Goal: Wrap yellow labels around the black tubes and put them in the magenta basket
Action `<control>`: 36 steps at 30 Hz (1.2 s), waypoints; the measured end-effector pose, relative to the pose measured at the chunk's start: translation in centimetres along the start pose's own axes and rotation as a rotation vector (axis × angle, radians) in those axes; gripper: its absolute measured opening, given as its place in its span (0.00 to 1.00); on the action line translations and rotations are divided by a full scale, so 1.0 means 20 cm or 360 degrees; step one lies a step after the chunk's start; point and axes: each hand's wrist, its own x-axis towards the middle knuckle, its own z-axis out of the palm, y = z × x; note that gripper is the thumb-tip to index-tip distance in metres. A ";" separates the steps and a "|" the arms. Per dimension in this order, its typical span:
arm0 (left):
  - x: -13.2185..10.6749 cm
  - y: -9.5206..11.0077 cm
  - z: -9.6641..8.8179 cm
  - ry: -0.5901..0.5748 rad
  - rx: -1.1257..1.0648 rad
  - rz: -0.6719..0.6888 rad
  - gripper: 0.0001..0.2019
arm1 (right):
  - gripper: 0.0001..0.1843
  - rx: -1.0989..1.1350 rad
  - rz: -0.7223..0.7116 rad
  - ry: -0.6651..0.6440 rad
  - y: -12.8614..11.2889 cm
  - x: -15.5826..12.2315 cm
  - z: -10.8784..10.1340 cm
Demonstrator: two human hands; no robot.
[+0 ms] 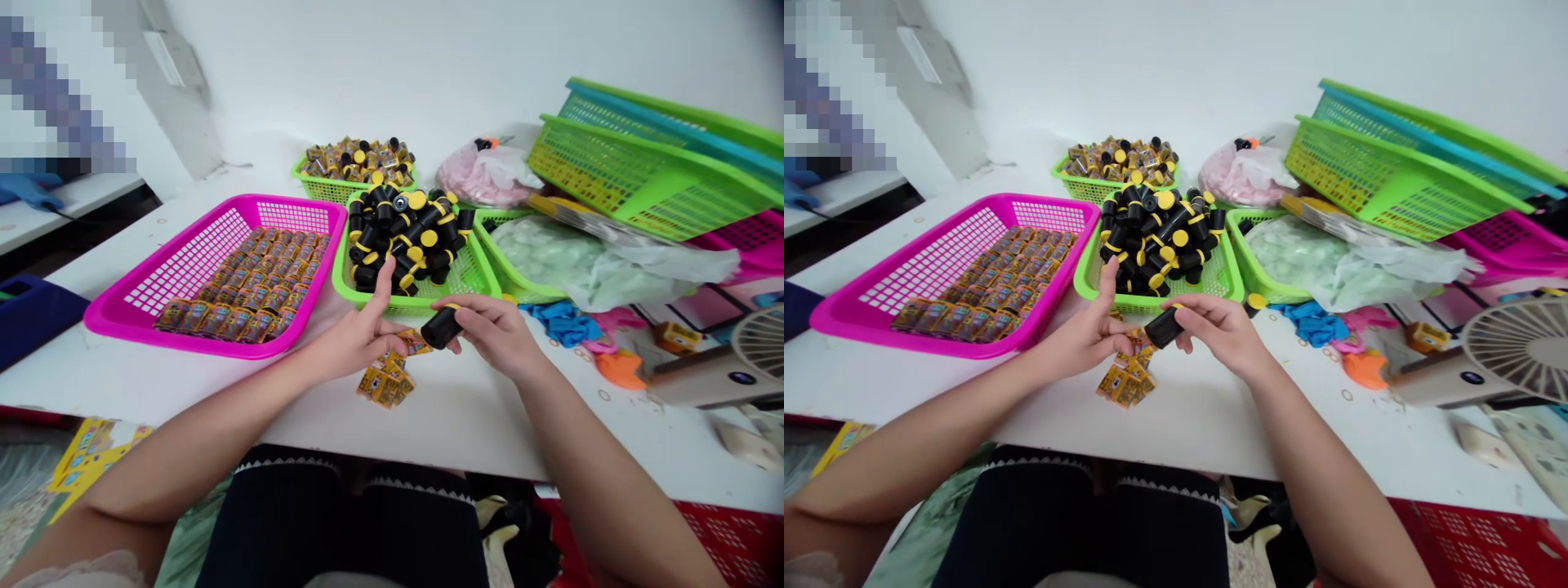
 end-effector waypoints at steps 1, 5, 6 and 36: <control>0.00 0.00 0.00 -0.0010 -0.0003 -0.0004 0.51 | 0.18 0.0004 -0.0008 -0.0003 0.00 0.00 0.00; 0.00 0.01 0.00 -0.0062 -0.0003 0.0006 0.51 | 0.20 -0.0053 0.0005 -0.0041 0.01 0.00 0.01; -0.01 0.01 -0.01 -0.0069 -0.0005 0.0003 0.50 | 0.20 -0.0079 0.0017 -0.0049 0.00 0.00 0.01; 0.00 0.05 0.04 0.0393 0.0380 -0.0127 0.57 | 0.16 -0.0389 -0.0281 0.0224 0.04 -0.01 0.23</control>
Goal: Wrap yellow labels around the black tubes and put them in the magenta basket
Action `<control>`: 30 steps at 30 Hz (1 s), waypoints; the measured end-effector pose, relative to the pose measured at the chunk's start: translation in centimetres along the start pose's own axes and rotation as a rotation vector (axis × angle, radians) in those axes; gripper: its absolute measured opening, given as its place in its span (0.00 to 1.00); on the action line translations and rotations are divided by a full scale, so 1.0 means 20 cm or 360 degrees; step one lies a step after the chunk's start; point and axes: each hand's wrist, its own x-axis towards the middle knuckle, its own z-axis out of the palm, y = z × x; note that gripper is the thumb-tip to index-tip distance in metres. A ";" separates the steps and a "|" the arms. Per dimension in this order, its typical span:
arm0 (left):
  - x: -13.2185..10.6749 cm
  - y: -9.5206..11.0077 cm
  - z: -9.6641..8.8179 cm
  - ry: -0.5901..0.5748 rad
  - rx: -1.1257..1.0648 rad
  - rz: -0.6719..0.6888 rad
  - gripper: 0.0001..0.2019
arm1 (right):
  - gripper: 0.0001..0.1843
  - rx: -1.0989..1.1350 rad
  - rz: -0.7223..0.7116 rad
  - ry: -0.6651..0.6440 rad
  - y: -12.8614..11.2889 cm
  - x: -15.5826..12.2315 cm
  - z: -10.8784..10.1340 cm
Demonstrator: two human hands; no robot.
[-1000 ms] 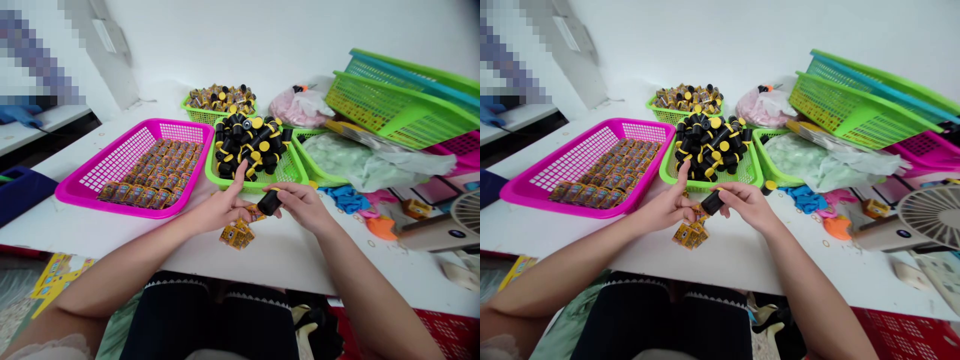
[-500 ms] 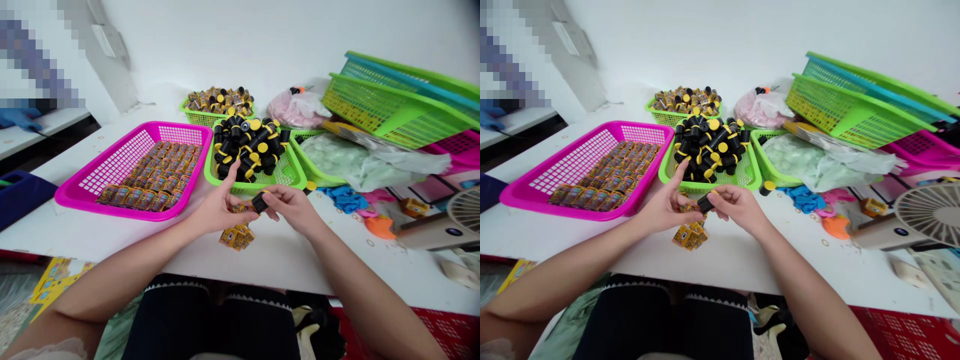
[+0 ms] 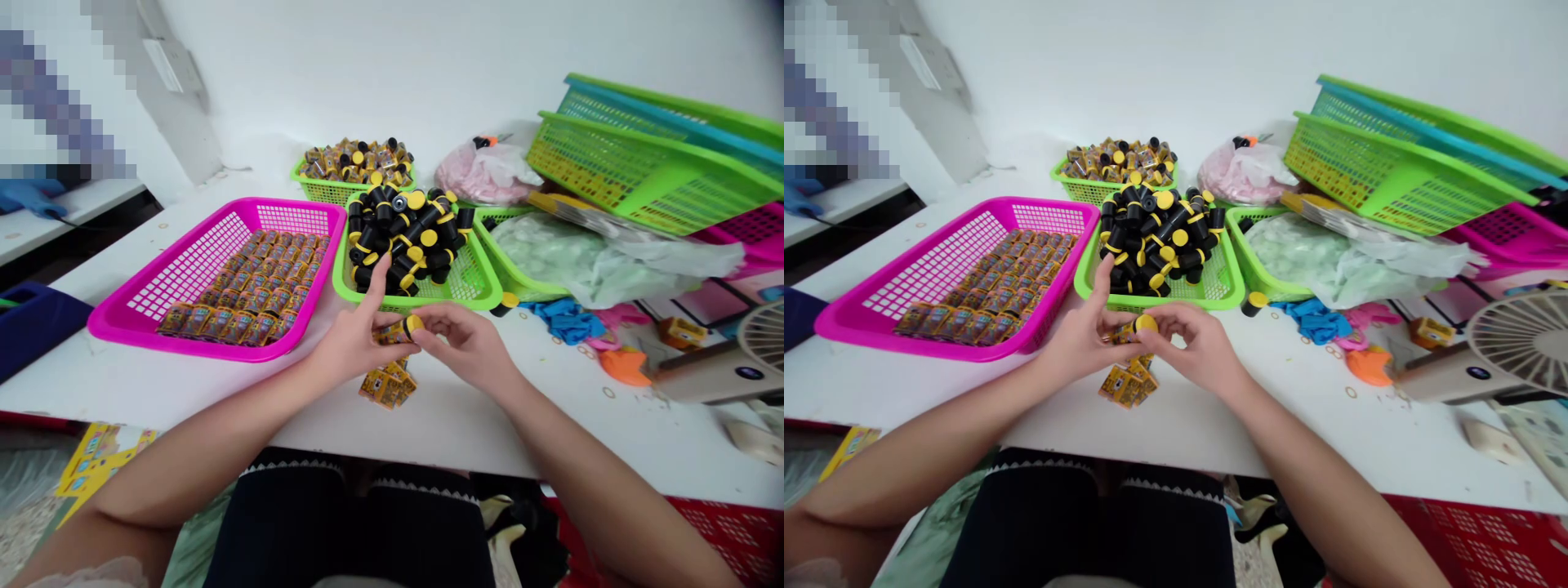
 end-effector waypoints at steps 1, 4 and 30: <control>0.00 0.00 0.01 0.0015 -0.0102 -0.0023 0.58 | 0.14 0.0025 -0.0049 0.0036 -0.01 0.00 0.00; 0.01 0.00 0.02 0.0068 -0.0403 -0.0054 0.60 | 0.06 -0.0194 -0.0277 0.0216 -0.03 -0.01 0.00; 0.00 0.09 0.01 -0.0267 -0.0787 0.0031 0.46 | 0.33 -0.1082 -0.1363 0.0251 -0.04 -0.06 0.10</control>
